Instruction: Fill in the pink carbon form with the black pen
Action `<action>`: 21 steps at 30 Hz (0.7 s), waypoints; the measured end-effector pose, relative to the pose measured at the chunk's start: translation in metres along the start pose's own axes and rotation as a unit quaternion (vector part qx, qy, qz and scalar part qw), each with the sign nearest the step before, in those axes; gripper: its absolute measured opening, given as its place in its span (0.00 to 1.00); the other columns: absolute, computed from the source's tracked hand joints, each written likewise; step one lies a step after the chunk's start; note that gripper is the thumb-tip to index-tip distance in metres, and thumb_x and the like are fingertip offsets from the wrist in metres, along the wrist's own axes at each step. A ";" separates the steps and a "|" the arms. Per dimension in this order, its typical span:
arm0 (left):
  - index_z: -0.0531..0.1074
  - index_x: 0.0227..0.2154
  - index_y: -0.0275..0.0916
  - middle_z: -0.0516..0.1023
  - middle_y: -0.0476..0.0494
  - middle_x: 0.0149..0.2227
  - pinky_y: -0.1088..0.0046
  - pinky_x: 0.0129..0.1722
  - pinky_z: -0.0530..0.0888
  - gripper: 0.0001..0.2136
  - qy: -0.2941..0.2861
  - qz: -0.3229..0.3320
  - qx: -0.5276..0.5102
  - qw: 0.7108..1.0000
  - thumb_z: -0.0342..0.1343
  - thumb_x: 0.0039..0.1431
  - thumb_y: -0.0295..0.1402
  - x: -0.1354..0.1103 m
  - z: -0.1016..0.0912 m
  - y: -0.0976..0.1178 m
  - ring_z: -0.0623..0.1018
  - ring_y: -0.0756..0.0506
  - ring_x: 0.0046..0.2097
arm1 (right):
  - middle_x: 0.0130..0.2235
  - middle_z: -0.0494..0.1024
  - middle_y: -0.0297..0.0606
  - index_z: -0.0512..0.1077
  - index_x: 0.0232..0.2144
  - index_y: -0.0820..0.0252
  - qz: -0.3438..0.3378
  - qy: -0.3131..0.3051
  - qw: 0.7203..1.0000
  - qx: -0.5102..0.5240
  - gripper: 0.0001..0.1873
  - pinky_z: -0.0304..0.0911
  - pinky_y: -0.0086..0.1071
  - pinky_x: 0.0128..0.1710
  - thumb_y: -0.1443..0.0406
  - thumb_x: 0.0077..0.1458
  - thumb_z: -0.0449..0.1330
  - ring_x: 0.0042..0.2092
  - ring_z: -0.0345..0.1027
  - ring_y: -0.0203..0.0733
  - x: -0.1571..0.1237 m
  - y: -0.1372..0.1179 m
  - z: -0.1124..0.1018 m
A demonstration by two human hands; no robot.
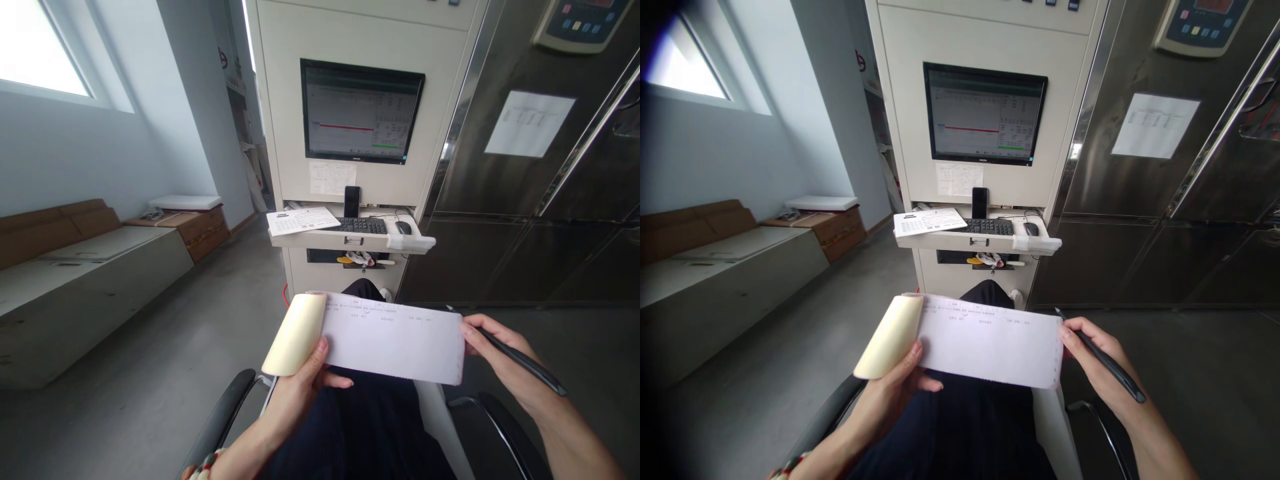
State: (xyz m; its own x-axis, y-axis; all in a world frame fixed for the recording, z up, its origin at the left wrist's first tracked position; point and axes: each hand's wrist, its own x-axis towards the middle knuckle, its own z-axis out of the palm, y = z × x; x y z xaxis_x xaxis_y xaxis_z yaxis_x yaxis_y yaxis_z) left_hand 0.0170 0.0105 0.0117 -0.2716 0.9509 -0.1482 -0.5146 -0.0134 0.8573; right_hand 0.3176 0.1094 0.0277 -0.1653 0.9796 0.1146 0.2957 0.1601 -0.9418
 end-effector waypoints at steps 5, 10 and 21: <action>0.64 0.58 0.42 0.70 0.42 0.47 0.64 0.34 0.84 0.26 0.002 0.013 -0.073 0.997 0.61 0.57 0.25 0.004 0.002 0.002 0.74 0.43 0.44 | 0.35 0.78 0.37 0.75 0.34 0.56 -0.013 -0.015 1.000 -0.008 0.18 0.70 0.33 0.40 0.48 0.56 0.61 0.38 0.73 0.46 0.001 -0.001 -0.002; 0.69 0.51 0.37 0.72 0.41 0.46 0.58 0.42 0.82 0.19 0.009 -0.026 -0.113 0.993 0.61 0.57 0.25 0.007 -0.001 -0.003 0.76 0.43 0.40 | 0.34 0.78 0.36 0.75 0.33 0.56 -0.011 -0.007 1.000 -0.022 0.18 0.69 0.32 0.38 0.48 0.56 0.61 0.37 0.73 0.45 -0.001 -0.007 0.000; 0.64 0.54 0.31 0.74 0.31 0.49 0.56 0.47 0.79 0.18 0.003 -0.037 -0.085 0.996 0.55 0.62 0.23 0.000 0.011 0.009 0.80 0.40 0.40 | 0.36 0.76 0.34 0.72 0.39 0.55 -0.054 0.017 0.996 -0.063 0.16 0.64 0.27 0.35 0.50 0.60 0.58 0.37 0.69 0.40 -0.008 -0.011 0.005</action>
State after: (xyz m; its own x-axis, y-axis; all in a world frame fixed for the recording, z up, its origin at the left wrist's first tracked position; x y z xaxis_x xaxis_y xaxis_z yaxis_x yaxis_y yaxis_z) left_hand 0.0213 0.0133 0.0247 -0.2321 0.9493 -0.2118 -0.6641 0.0044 0.7476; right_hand 0.3108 0.0994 0.0357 -0.1716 0.9589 0.2261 0.3942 0.2772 -0.8762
